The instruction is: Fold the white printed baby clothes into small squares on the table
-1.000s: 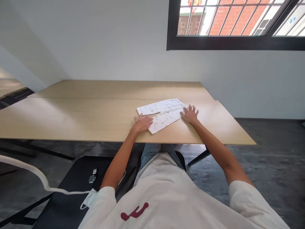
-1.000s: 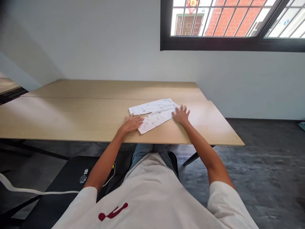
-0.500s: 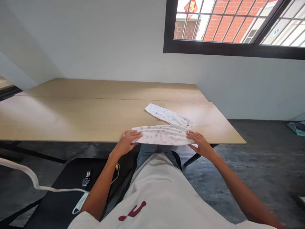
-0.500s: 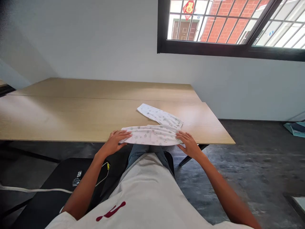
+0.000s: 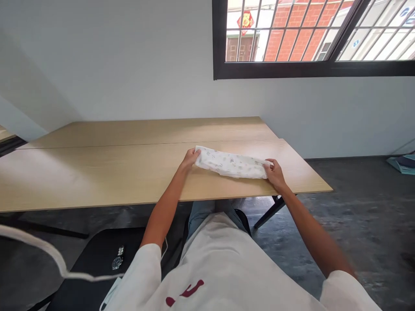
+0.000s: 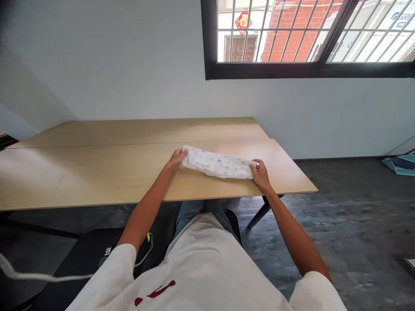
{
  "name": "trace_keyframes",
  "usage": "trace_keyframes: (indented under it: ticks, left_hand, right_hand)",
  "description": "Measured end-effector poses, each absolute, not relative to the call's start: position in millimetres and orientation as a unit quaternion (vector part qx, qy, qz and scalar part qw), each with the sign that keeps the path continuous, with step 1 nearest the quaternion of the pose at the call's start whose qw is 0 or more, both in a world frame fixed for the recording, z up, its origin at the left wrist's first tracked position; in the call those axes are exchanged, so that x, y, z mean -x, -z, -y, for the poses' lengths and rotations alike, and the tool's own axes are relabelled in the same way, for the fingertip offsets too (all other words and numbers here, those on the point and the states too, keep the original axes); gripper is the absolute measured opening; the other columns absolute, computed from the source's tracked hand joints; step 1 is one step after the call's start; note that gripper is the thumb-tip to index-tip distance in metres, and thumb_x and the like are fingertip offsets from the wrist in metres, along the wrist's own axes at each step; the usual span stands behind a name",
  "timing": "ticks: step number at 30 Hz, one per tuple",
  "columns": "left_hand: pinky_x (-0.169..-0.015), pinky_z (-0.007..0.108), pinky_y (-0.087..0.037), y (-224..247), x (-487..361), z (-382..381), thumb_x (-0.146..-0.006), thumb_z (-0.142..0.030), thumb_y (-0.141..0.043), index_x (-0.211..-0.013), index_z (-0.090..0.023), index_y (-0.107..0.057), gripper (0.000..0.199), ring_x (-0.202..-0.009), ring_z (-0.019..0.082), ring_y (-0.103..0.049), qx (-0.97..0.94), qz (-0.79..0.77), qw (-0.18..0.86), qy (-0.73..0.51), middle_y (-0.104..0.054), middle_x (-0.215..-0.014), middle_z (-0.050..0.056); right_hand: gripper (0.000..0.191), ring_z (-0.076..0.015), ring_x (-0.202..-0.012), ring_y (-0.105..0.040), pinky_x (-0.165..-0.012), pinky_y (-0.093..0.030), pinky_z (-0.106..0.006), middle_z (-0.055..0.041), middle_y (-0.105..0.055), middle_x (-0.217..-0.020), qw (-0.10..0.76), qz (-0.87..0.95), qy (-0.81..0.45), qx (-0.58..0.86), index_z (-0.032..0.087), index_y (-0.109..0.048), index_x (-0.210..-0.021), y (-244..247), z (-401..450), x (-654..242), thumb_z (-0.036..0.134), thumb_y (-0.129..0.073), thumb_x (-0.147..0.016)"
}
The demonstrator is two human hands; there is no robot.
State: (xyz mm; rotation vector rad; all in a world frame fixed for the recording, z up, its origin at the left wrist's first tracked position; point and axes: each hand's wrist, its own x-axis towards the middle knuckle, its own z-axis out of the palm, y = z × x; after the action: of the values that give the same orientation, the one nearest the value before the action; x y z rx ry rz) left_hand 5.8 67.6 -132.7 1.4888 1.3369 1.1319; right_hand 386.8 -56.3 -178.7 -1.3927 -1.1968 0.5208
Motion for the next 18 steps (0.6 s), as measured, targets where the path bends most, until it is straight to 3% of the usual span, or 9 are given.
trace_keyframes:
  ticks: [4, 10, 13, 18]
  left_hand:
    - [-0.064, 0.026, -0.048, 146, -16, -95, -0.081, -0.035, -0.071, -0.075, -0.013, -0.065, 0.024, -0.067, 0.019, -0.061, -0.613, -0.572, 0.381, -0.391, -0.065, -0.068, 0.003]
    - [-0.075, 0.028, -0.049, 150, 2, -100, -0.084, -0.021, -0.063, -0.08, -0.015, -0.065, 0.007, -0.093, 0.026, -0.067, -0.603, -0.638, 0.302, -0.372, -0.074, -0.088, 0.011]
    - [-0.067, 0.03, -0.05, 145, 15, -97, -0.088, -0.02, -0.059, -0.085, -0.014, -0.065, 0.009, -0.079, 0.026, -0.068, -0.592, -0.661, 0.299, -0.35, -0.073, -0.086, 0.014]
    - [-0.057, 0.027, -0.049, 146, 47, -88, -0.09, -0.023, -0.06, -0.093, -0.013, -0.066, 0.012, -0.058, 0.021, -0.064, -0.573, -0.679, 0.31, -0.337, -0.065, -0.068, 0.008]
  right_hand:
    - [0.046, -0.0245, -0.068, -0.063, -0.052, -0.051, -0.033, -0.0059, -0.067, -0.085, 0.56, 0.475, -0.205, 0.647, 0.022, -0.056, -0.111, 181, 36, -389, 0.053, -0.058, -0.076]
    - [0.034, -0.0287, -0.079, -0.065, -0.078, -0.055, -0.042, -0.0106, -0.069, -0.088, 0.483, 0.516, -0.109, 0.699, 0.019, -0.058, -0.112, 173, 3, -380, 0.04, -0.052, -0.086]
    - [0.031, -0.0309, -0.084, -0.064, -0.083, -0.054, -0.044, -0.0131, -0.069, -0.09, 0.455, 0.526, -0.109, 0.71, 0.019, -0.058, -0.111, 166, -24, -368, 0.038, -0.051, -0.088]
    - [0.033, -0.0311, -0.085, -0.064, -0.085, -0.053, -0.044, -0.0117, -0.068, -0.086, 0.441, 0.551, -0.117, 0.698, 0.018, -0.058, -0.113, 160, -60, -339, 0.039, -0.053, -0.087]
